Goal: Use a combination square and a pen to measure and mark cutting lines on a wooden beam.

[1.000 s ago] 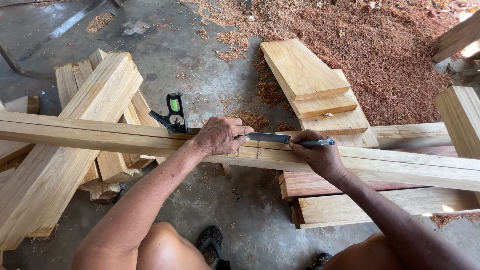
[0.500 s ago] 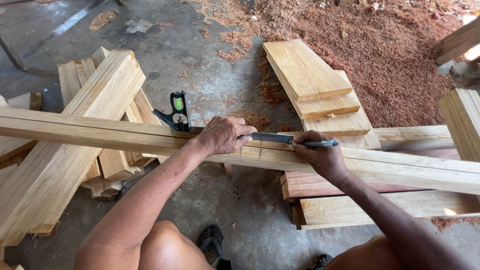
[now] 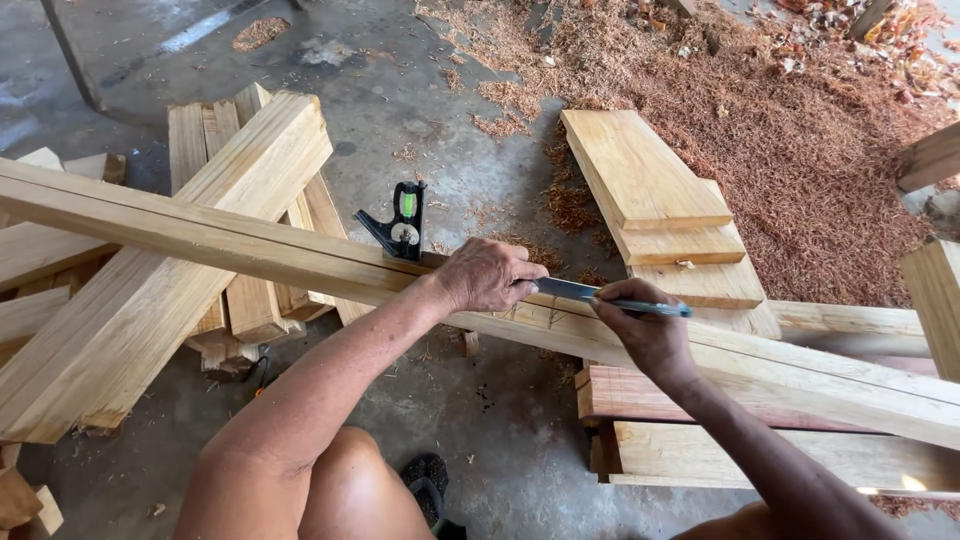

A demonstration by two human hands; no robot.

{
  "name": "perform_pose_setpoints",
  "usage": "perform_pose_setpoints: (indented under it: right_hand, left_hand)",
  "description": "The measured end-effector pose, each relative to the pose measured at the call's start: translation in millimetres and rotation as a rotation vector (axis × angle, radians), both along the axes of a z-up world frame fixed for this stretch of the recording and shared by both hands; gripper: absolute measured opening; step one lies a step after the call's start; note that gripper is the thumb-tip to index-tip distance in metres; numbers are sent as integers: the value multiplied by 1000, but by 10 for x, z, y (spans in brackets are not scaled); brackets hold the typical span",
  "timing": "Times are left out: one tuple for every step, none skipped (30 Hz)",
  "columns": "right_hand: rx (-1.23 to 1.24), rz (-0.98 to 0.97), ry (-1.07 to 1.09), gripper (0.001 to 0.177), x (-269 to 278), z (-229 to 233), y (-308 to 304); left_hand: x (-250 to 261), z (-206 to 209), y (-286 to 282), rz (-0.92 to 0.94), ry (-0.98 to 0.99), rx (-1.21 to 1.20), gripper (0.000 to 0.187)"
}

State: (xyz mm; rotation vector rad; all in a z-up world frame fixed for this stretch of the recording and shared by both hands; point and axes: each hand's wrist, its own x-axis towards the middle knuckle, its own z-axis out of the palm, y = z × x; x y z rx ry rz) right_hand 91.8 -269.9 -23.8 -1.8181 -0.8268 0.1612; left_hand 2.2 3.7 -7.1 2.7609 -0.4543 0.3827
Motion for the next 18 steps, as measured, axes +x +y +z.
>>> perform_pose_setpoints:
  right_hand:
    - [20,21,4,14,-21,-14,51]
    - [18,17,2,14,-26,-27,78]
    - [-6,2,-7,14,-31,-41,106]
    - [-30,-9,-16,13,-35,-55,147]
    - [-31,-9,-18,13,-41,-41,159]
    - [-64,-5,-7,14,-52,-33,173]
    - [-97,0,4,15,-62,-27,188]
    - [-102,1,4,15,-70,-20,187]
    - [-99,-1,56,14,-75,-14,184]
    - [-95,-5,108,13,-79,-7,175]
    - [-100,-6,108,13,-82,-3,173]
    - [-87,15,51,13,-83,0,176]
    - [-75,36,-6,14,-83,5,176]
    - [-75,35,-5,14,-86,4,178]
    - [-98,23,36,14,-90,5,176]
    - [-119,12,76,14,-89,8,178]
    - [-119,12,76,14,-86,7,177]
    - [-127,6,51,14,-84,5,178]
  left_hand:
    - [-1,-3,-2,-7,-27,-4,22]
    - [14,-17,-5,-10,-29,-6,22]
    - [28,-30,-7,0,-12,5,21]
    - [34,-44,0,14,5,16,21]
    - [27,-19,0,14,3,15,21]
    - [10,-2,0,7,-6,11,20]
    - [-6,12,0,0,-15,8,19]
    - [-5,-1,7,2,-14,3,19]
    - [-1,-13,12,-1,-19,-5,19]
    - [8,-25,12,-6,-25,-14,20]
    - [8,-29,10,-7,-24,-19,20]
    - [10,-28,14,-9,-22,-17,19]
    - [14,-24,14,-12,-20,-16,18]
    - [9,-20,13,-13,-18,-16,18]
    - [4,-16,9,-13,-24,-16,18]
    - [1,-7,8,-11,-32,-15,18]
    - [5,-5,7,-12,-32,-15,18]
    - [5,-7,7,-7,-29,-8,19]
